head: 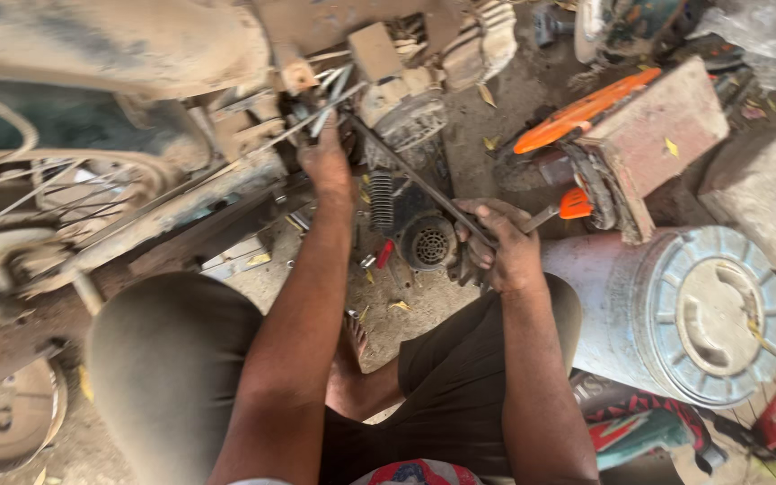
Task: The person uses a screwdriver and pliers to remove a part from the motorcycle engine area. They then use a wrench to loosen and remove a bolt, detaching a small engine component.
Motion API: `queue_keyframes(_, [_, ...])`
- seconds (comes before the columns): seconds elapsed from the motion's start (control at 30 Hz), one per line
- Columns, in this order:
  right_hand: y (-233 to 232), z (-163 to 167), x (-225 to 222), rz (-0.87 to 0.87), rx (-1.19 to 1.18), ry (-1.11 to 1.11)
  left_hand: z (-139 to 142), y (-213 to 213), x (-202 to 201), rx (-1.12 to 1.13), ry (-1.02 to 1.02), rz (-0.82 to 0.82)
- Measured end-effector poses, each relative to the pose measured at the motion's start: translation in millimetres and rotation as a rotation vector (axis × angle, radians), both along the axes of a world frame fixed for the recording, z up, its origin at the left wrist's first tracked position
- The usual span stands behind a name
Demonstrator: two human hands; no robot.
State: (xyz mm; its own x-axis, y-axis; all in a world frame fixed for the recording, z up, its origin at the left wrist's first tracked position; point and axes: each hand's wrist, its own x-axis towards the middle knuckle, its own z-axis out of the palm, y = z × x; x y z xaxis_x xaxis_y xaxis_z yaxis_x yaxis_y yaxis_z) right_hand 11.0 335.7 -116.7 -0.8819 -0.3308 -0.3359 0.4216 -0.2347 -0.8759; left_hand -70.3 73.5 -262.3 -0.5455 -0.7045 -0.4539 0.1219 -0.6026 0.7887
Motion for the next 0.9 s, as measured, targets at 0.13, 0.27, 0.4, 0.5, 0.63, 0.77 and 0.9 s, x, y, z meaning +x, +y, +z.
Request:
queue_keyframes(0.13, [1.0,1.1,-0.7,0.018,-0.005,-0.043,-8.7,-6.8,0.9,0.126,0.022,0.002])
queue_keyframes(0.27, [1.1,5.9,-3.0,0.0,0.008,-0.102,0.8,-6.5,2.1,0.333,0.175,-0.127])
queue_keyframes(0.4, [0.7,9.3,-5.5,0.042,-0.029,-0.087,7.1,-6.8,4.4,0.279,0.117,-0.123])
queue_keyframes(0.5, [2.4,10.1,-5.2,0.063,-0.042,-0.074,2.9,-6.8,2.1,0.278,0.127,-0.11])
queue_keyframes(0.63, [5.0,11.8,-7.3,0.093,-0.049,-0.09,-4.0,-4.2,-3.1,0.294,0.13,-0.11])
queue_keyframes(0.77, [5.6,16.4,-10.9,0.114,-0.055,-0.084,-4.5,2.0,-7.4,0.226,0.094,-0.013])
queue_keyframes(0.9, [7.9,18.7,-16.4,0.147,-0.073,-0.105,-6.6,5.1,-11.6,0.195,0.01,0.031])
